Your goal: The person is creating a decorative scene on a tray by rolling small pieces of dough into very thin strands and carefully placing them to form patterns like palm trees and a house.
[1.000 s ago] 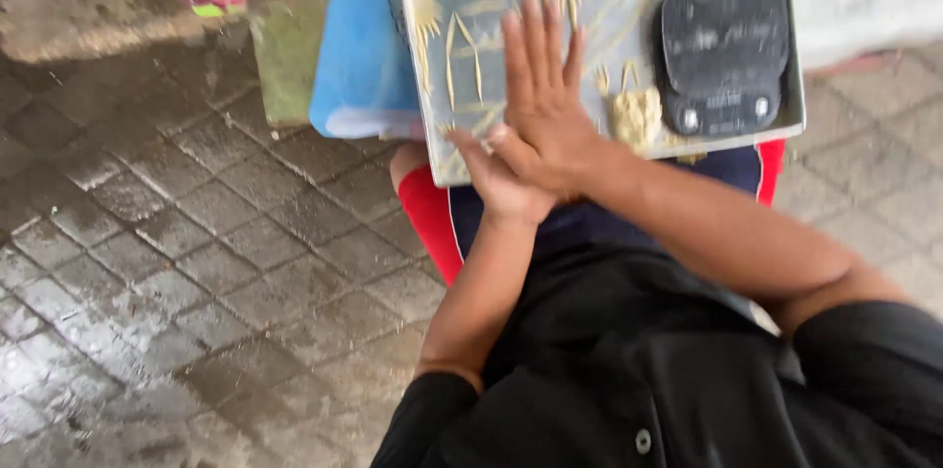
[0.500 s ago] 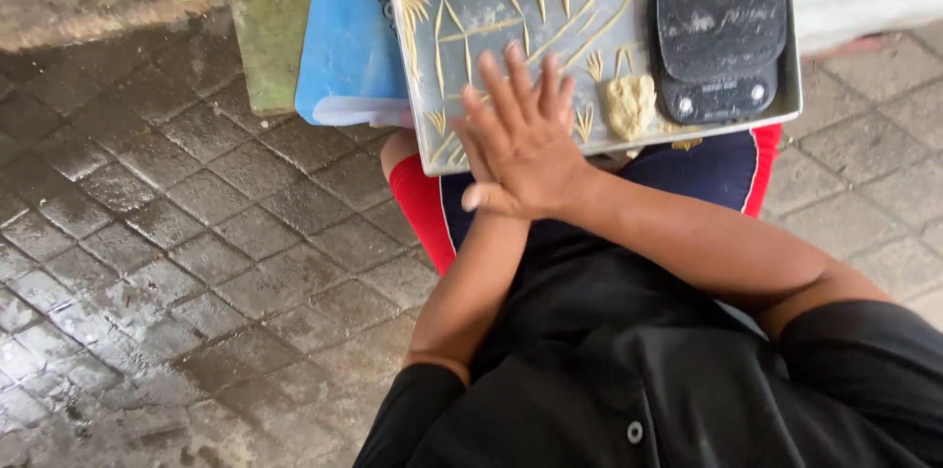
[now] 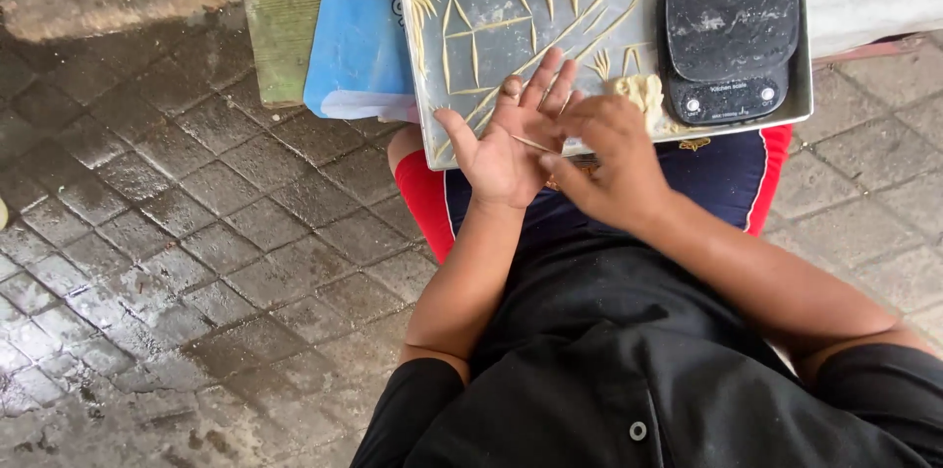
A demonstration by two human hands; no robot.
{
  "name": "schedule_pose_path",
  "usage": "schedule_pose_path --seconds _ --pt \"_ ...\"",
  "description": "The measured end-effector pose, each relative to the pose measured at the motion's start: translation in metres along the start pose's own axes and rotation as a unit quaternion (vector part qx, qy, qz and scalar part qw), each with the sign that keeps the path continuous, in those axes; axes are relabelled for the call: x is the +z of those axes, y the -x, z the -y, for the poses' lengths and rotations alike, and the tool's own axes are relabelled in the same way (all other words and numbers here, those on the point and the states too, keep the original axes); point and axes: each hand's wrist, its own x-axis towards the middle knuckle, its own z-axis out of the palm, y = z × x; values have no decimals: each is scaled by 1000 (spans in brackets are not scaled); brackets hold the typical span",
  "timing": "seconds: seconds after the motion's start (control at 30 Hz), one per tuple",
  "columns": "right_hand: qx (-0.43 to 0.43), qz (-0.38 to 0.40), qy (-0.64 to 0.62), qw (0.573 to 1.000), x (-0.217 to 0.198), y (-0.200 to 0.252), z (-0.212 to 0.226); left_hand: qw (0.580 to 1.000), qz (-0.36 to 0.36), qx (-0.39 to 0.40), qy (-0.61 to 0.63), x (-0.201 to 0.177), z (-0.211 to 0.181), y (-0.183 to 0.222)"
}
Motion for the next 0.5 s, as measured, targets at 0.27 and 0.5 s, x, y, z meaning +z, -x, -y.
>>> schedule_pose_path --seconds 0.27,0.5 --pt "76 -80 -89 990 14 23 5 984 -129 -23 -121 -15 29 3" --pt "201 -200 -177 943 -40 60 -47 650 -158 -82 -738 -24 55 -33"
